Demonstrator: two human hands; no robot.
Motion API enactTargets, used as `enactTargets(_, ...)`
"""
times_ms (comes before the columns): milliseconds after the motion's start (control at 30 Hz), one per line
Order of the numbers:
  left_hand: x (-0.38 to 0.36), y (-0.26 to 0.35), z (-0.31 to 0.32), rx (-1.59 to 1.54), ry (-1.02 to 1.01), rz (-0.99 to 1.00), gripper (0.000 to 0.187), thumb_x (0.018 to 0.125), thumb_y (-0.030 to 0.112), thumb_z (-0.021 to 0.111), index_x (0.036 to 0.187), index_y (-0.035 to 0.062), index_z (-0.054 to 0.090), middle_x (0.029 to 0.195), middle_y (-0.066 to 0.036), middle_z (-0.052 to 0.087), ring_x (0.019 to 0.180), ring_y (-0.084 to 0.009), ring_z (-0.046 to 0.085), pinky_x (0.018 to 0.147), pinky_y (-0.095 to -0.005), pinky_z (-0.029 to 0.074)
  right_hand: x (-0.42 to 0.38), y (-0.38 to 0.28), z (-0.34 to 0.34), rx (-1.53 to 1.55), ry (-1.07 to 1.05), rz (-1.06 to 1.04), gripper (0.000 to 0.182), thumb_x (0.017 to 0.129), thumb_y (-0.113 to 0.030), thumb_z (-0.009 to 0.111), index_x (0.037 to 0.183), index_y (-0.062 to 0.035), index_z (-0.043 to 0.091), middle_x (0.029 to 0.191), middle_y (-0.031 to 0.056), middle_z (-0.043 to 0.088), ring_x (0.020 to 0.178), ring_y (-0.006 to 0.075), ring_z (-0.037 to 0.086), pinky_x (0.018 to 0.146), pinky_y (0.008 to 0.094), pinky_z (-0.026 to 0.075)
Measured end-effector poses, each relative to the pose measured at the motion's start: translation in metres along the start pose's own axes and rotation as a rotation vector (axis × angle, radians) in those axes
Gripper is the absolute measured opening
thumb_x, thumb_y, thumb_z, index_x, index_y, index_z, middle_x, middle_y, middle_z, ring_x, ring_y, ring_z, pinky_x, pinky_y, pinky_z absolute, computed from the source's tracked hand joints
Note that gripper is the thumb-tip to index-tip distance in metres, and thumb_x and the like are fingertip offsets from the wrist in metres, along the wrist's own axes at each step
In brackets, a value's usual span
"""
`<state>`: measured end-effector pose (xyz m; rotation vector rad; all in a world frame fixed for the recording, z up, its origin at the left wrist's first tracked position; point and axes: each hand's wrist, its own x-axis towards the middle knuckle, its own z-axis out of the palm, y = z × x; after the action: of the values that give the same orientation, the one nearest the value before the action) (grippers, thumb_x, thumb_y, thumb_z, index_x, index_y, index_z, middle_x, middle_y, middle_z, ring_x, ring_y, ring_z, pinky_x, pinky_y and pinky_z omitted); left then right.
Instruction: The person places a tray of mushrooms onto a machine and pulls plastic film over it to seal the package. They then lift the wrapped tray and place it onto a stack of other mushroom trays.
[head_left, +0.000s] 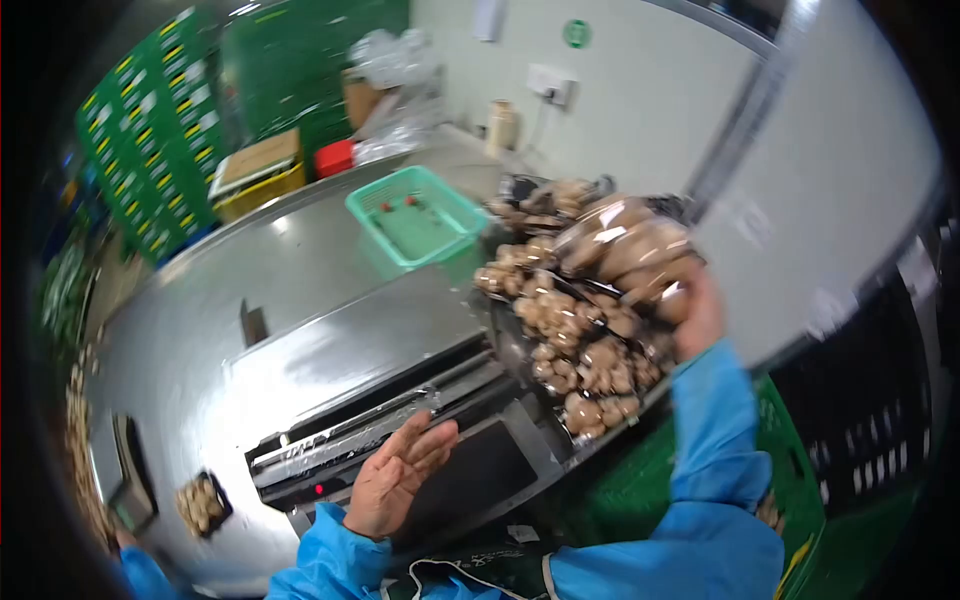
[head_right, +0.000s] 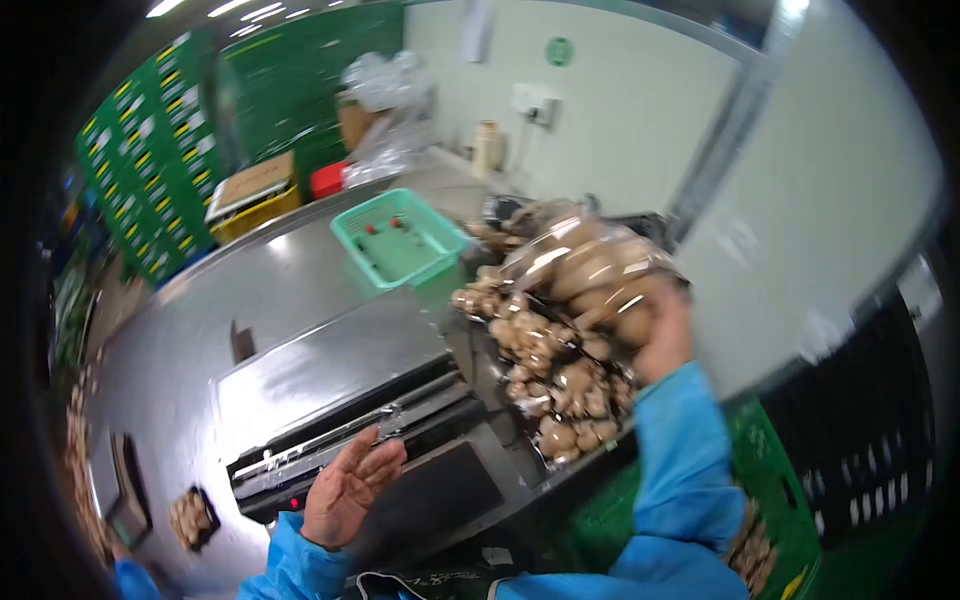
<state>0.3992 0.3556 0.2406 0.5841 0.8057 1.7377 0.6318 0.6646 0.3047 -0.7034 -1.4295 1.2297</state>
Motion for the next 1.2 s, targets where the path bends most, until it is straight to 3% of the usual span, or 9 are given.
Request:
enactTargets(233,-0.074,0.039,-0.069,0.219,0.606,0.078,0.041,0.091,0.02,0.047,0.125,-0.0026,0.043,0.113,-0.017,0.057,0.104,-0.0244,0.055,0.093,-0.037,0.041,0.312,0.059,-0.166,-0.597,-0.009,0.07,0.035,0.09,-0.028,0.043,0.113,-0.0022,0.049,0.11,0.01,0.054,0.1,0.0196,0.052,0.086,0.0333,0.044)
enactTargets(433,-0.182,0.073,-0.206,0.62,1.328,0.557,0.024,0.087,0.013,0.054,0.106,-0.0004,0.058,0.095,-0.005,0.061,0.094,-0.0142,0.055,0.086,-0.0271,0.04,0.307,0.066,-0.115,-1.177,0.344,-0.221,0.045,0.09,-0.03,0.041,0.124,-0.001,0.041,0.12,0.0116,0.05,0.111,0.0216,0.046,0.092,0.0346,0.039)
enactTargets(533,-0.259,0.092,-0.3,0.617,1.607,0.634,0.032,0.085,0.013,0.056,0.112,-0.0032,0.054,0.105,-0.009,0.058,0.097,-0.0154,0.053,0.086,-0.0268,0.041,0.234,0.081,0.015,-0.78,0.09,-0.294,0.05,0.091,-0.032,0.04,0.129,-0.0005,0.037,0.124,0.0124,0.047,0.116,0.0227,0.044,0.096,0.0352,0.037)
enactTargets(733,-0.373,0.128,-0.474,0.769,1.956,0.173,0.055,0.086,0.033,0.052,0.124,-0.0053,0.044,0.125,-0.023,0.048,0.117,-0.0327,0.046,0.098,-0.0367,0.035,-0.099,0.038,0.402,-0.12,-1.16,0.413,0.049,0.085,-0.024,0.055,0.125,0.0009,0.043,0.109,0.0157,0.056,0.098,0.0219,0.057,0.076,0.0278,0.049)
enactTargets(800,-0.383,0.133,-0.509,0.793,1.97,0.128,0.054,0.087,0.039,0.047,0.12,-0.0042,0.049,0.121,-0.022,0.051,0.114,-0.0328,0.047,0.097,-0.0363,0.035,-0.207,0.029,0.497,0.181,-1.513,0.707,0.052,0.085,-0.018,0.055,0.126,0.0085,0.038,0.117,0.0209,0.052,0.103,0.0283,0.056,0.083,0.0345,0.048)
enactTargets(933,-0.392,0.136,-0.551,0.729,1.863,0.059,0.053,0.088,0.04,0.045,0.119,-0.0027,0.051,0.116,-0.019,0.056,0.109,-0.0298,0.051,0.095,-0.0357,0.036,-0.358,0.125,0.642,-0.086,-1.559,0.818,0.071,0.084,-0.023,0.059,0.135,0.0072,0.021,0.129,0.0219,0.041,0.116,0.027,0.045,0.088,0.0374,0.044)
enactTargets(967,-0.393,0.134,-0.561,0.722,1.849,0.057,0.053,0.088,0.04,0.045,0.119,-0.0027,0.051,0.116,-0.019,0.056,0.109,-0.0298,0.051,0.095,-0.0357,0.036,-0.389,0.167,0.666,-0.229,-1.423,0.846,0.067,0.083,-0.016,0.059,0.136,0.0043,0.023,0.103,0.0106,0.051,0.084,0.0163,0.051,0.078,0.0296,0.044)
enactTargets(1100,-0.376,0.141,-0.536,0.368,1.64,0.041,0.052,0.09,0.04,0.044,0.124,0.0009,0.047,0.119,-0.012,0.053,0.104,-0.0252,0.051,0.092,-0.036,0.039,-0.453,0.218,0.682,-0.159,-1.378,1.206,0.051,0.082,-0.013,0.055,0.127,-0.0007,0.036,0.102,0.011,0.051,0.085,0.0158,0.05,0.067,0.0305,0.042)
enactTargets(1200,-0.359,0.143,-0.516,-0.073,1.466,0.116,0.051,0.089,0.043,0.047,0.122,0.0038,0.048,0.122,-0.011,0.049,0.107,-0.0259,0.048,0.091,-0.0364,0.039,-0.464,0.213,0.674,-0.094,-1.314,1.15,0.047,0.081,-0.01,0.054,0.125,-0.0038,0.039,0.108,0.0099,0.052,0.089,0.0191,0.053,0.067,0.0327,0.045)
